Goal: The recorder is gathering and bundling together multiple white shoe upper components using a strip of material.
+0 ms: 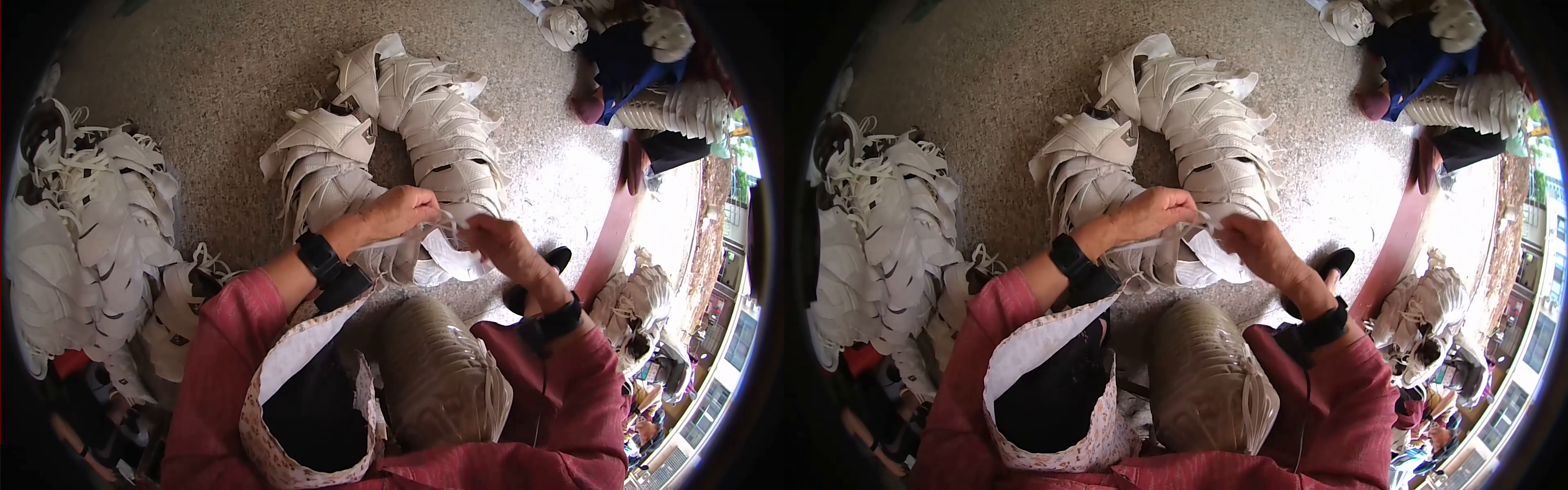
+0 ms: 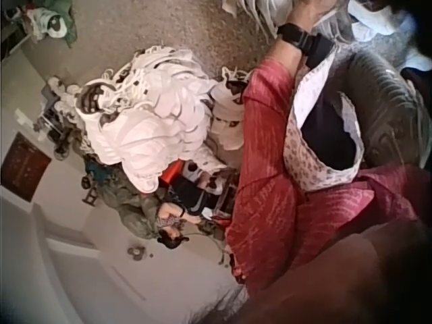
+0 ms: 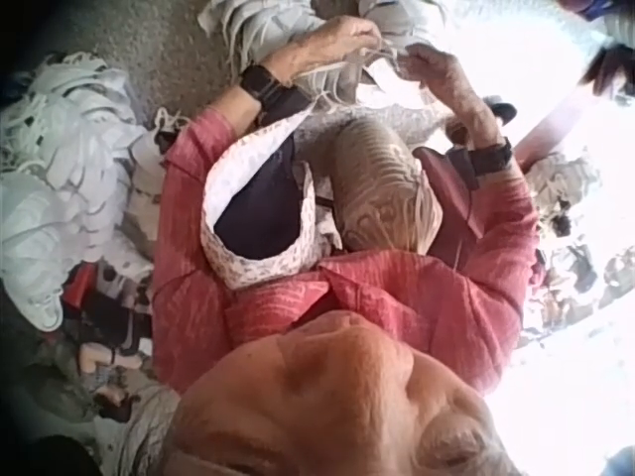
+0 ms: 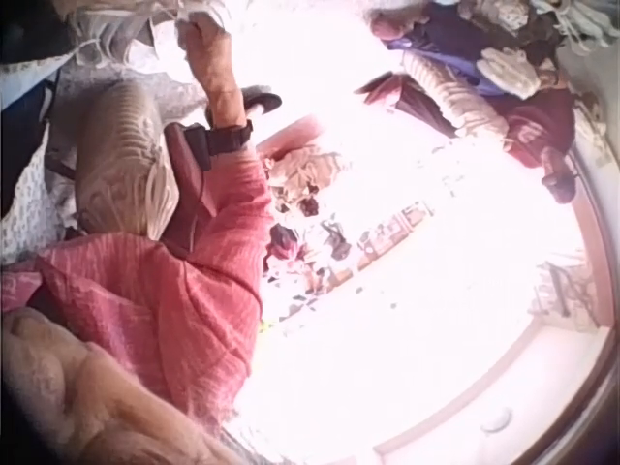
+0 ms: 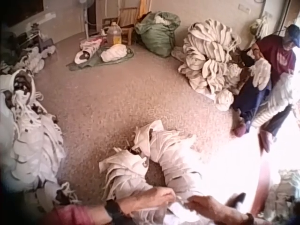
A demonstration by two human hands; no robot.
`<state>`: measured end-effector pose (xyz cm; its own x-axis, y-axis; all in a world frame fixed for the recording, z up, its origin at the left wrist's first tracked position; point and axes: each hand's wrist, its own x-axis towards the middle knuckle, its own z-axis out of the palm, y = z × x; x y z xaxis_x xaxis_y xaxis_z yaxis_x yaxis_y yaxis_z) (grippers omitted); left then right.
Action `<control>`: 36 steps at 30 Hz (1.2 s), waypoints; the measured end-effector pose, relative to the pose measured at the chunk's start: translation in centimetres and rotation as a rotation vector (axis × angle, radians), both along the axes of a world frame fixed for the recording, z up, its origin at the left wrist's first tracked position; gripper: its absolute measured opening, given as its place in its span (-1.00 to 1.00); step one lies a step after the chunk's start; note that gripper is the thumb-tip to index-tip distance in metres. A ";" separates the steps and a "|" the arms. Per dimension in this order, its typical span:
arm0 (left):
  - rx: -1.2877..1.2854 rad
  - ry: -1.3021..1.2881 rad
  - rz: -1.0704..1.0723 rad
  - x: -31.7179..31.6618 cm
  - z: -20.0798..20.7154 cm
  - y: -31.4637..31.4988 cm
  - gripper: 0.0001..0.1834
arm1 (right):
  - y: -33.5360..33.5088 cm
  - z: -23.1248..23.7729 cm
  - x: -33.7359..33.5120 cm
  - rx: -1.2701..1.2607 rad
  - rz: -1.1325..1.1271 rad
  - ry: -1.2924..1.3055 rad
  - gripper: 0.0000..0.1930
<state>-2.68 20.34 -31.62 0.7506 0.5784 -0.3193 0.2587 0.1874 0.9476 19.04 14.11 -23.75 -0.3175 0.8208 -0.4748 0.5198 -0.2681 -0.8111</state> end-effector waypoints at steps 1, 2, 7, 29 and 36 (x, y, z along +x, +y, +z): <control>0.001 0.008 0.008 -0.3 -0.4 -0.5 -0.76 | 1.4 1.5 -1.3 -0.145 -0.098 0.162 -0.83; 0.051 -0.121 0.020 -0.5 -1.2 -1.0 -0.76 | 2.7 2.3 -2.3 -0.166 -0.099 0.193 -0.80; -0.277 -0.304 -0.005 -0.9 0.2 0.3 -0.78 | 5.9 1.6 -4.3 -0.007 -0.232 0.311 -0.76; -0.948 -0.665 0.673 -1.1 1.3 -0.3 -0.78 | 1.0 -4.9 -8.0 0.341 -0.185 -0.467 -0.73; -0.940 -0.636 0.698 -1.4 1.9 -0.7 -0.78 | 1.2 -4.6 -8.2 0.346 0.016 -0.582 -0.82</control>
